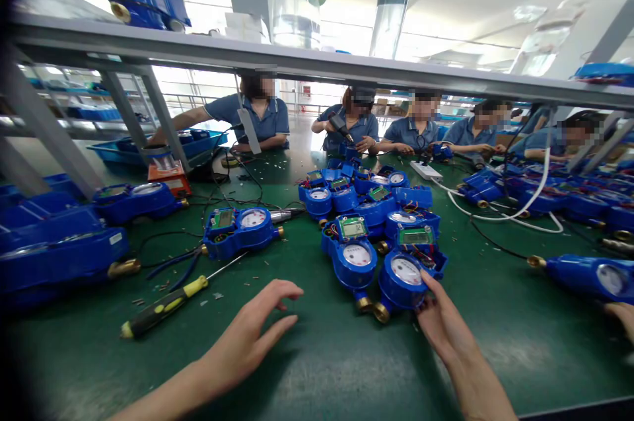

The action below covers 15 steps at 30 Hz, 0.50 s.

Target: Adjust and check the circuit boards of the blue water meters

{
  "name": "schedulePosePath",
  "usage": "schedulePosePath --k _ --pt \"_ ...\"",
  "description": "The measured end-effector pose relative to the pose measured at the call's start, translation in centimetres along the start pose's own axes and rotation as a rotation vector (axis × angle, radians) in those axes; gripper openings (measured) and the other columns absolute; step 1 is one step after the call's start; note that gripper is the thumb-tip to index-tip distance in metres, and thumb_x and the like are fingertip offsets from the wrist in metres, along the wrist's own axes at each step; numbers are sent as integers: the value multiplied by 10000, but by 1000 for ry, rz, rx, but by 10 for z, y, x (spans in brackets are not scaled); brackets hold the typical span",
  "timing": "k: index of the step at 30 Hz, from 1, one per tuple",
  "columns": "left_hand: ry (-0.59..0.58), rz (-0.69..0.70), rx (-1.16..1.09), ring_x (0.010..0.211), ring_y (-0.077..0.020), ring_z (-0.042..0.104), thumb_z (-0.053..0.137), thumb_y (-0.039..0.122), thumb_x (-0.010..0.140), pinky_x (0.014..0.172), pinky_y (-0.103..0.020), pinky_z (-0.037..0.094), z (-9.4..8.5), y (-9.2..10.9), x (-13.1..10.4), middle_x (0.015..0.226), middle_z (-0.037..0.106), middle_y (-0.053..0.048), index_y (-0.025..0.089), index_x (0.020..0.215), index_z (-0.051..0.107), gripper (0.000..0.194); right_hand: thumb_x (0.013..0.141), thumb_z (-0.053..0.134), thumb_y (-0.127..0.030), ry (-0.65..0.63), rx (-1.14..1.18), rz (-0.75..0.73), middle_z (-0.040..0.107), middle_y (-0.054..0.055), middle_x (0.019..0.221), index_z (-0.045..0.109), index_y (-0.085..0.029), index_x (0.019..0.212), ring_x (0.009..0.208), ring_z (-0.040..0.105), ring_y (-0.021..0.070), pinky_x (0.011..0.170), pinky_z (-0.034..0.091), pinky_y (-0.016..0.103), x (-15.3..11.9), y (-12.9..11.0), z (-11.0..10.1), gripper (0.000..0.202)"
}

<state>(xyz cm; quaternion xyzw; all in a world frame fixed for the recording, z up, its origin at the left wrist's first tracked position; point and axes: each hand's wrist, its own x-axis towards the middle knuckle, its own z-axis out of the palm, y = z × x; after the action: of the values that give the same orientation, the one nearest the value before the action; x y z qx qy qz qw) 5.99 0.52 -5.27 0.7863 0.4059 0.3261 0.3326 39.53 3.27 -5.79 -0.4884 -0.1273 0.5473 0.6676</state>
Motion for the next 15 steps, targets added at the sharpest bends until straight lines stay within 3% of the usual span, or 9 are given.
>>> schedulePosePath --k 4,8,11,15 --pt "130 -100 24 1161 -158 571 536 287 951 969 -307 522 3 -2 39 1315 528 -20 336 1329 431 394 815 717 -217 -60 -4 29 755 37 1113 690 -165 1121 1118 679 226 926 600 299 1 5 3 311" --pt "307 -188 130 1152 -187 579 508 238 957 973 -356 521 6 -15 110 1397 456 -77 300 1392 392 455 815 722 -233 -98 -6 44 759 33 1101 703 -160 1085 1149 662 225 967 577 310 2 11 11 280" --pt "414 -294 257 1138 -259 583 568 308 940 935 -470 538 11 -30 169 1380 487 -122 221 1393 420 484 810 736 -268 -94 0 25 758 28 1107 708 -172 1080 1175 647 234 1003 555 334 2 14 13 289" --pt "446 -301 465 1215 -286 536 611 347 916 996 -525 494 15 -49 224 1402 489 -115 206 1320 513 440 779 766 -347 -89 -17 22 747 38 1140 705 -174 1110 1205 626 257 1042 522 369 3 18 12 378"
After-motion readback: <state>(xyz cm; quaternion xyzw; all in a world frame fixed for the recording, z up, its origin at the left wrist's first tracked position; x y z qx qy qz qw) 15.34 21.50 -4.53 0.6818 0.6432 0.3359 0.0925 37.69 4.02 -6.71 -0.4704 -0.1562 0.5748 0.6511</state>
